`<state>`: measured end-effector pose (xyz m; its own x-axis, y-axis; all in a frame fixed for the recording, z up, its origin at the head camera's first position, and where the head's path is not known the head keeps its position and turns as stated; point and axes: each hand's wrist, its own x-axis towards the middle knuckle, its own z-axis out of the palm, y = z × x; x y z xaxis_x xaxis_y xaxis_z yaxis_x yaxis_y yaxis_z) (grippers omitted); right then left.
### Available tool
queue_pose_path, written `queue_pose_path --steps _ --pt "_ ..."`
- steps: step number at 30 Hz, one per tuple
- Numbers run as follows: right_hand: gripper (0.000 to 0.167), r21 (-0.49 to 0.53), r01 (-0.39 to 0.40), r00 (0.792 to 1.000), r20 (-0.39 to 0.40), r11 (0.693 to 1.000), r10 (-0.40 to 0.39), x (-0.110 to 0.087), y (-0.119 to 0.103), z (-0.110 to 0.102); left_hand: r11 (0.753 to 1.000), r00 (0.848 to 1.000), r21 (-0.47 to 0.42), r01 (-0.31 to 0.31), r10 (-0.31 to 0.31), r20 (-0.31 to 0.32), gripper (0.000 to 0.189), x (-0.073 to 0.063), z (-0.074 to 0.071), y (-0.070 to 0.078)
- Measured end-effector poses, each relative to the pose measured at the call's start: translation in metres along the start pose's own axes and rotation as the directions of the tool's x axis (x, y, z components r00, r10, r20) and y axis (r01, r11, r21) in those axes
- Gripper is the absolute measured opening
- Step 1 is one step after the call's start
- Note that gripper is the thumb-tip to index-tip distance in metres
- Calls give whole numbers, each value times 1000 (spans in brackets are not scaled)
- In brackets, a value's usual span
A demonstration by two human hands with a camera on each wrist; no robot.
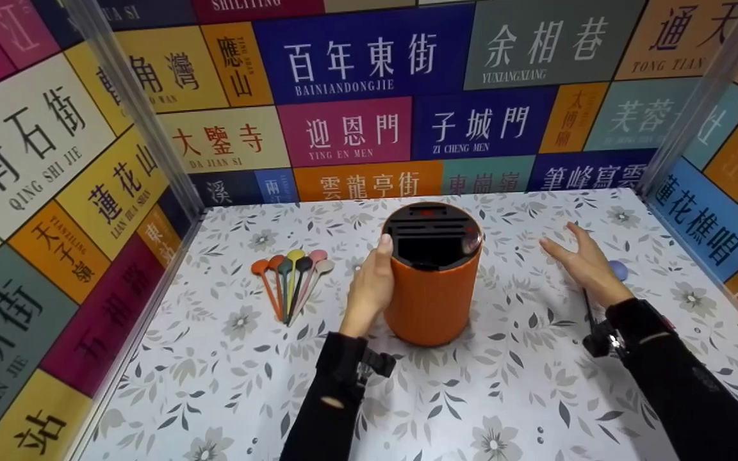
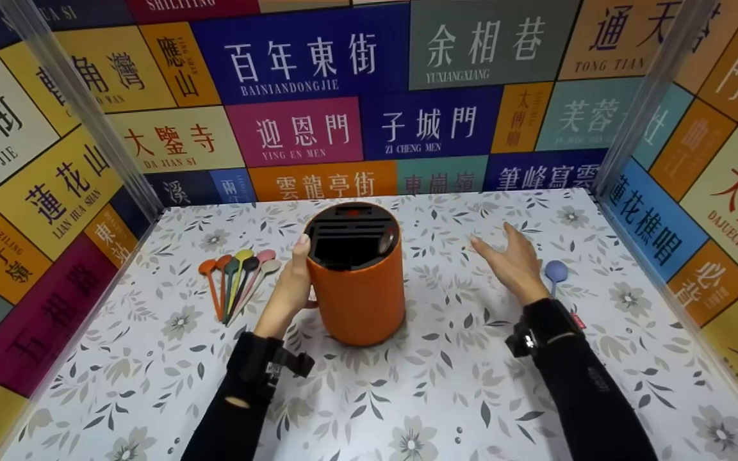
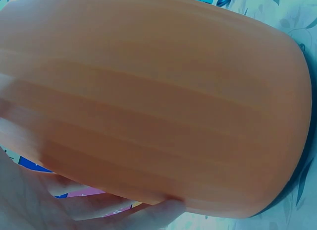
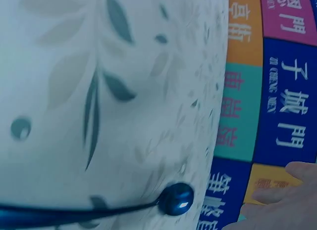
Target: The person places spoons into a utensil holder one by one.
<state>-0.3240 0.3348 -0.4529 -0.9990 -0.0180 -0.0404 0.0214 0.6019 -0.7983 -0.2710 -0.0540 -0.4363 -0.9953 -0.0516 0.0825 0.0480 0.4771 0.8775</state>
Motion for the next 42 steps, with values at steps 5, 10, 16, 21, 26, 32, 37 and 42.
queue_pose_path --steps 5,10,16,21,26,32,37,42 --pt "103 -123 -49 998 -41 991 44 2 22 -13 1000 1000 10 2 -2 3 100 1 0 1" --pt "99 -232 -109 992 -92 967 89 1 43 -24 1000 1000 11 -3 3 1 99 1 0 2" --pt "92 -313 -156 987 -78 937 138 -2 61 -32 1000 1000 8 -12 12 -4 97 2 0 2" --pt "75 -297 -106 994 9 949 113 -1 72 -33 1000 1000 16 6 -6 1 97 3 0 3" --pt "58 -414 26 999 36 910 -13 1 83 -28 999 999 27 36 -36 -1 97 1 -1 2" --pt "64 -533 26 1000 13 846 -23 -2 91 -30 999 999 22 39 -39 -2 93 0 0 2" --pt "64 -539 33 999 -9 842 -45 -3 91 -31 999 999 7 38 -38 -6 90 1 1 2" --pt "55 -486 27 998 -38 874 -52 -4 89 -28 999 999 -1 34 -34 -8 90 1 1 2"
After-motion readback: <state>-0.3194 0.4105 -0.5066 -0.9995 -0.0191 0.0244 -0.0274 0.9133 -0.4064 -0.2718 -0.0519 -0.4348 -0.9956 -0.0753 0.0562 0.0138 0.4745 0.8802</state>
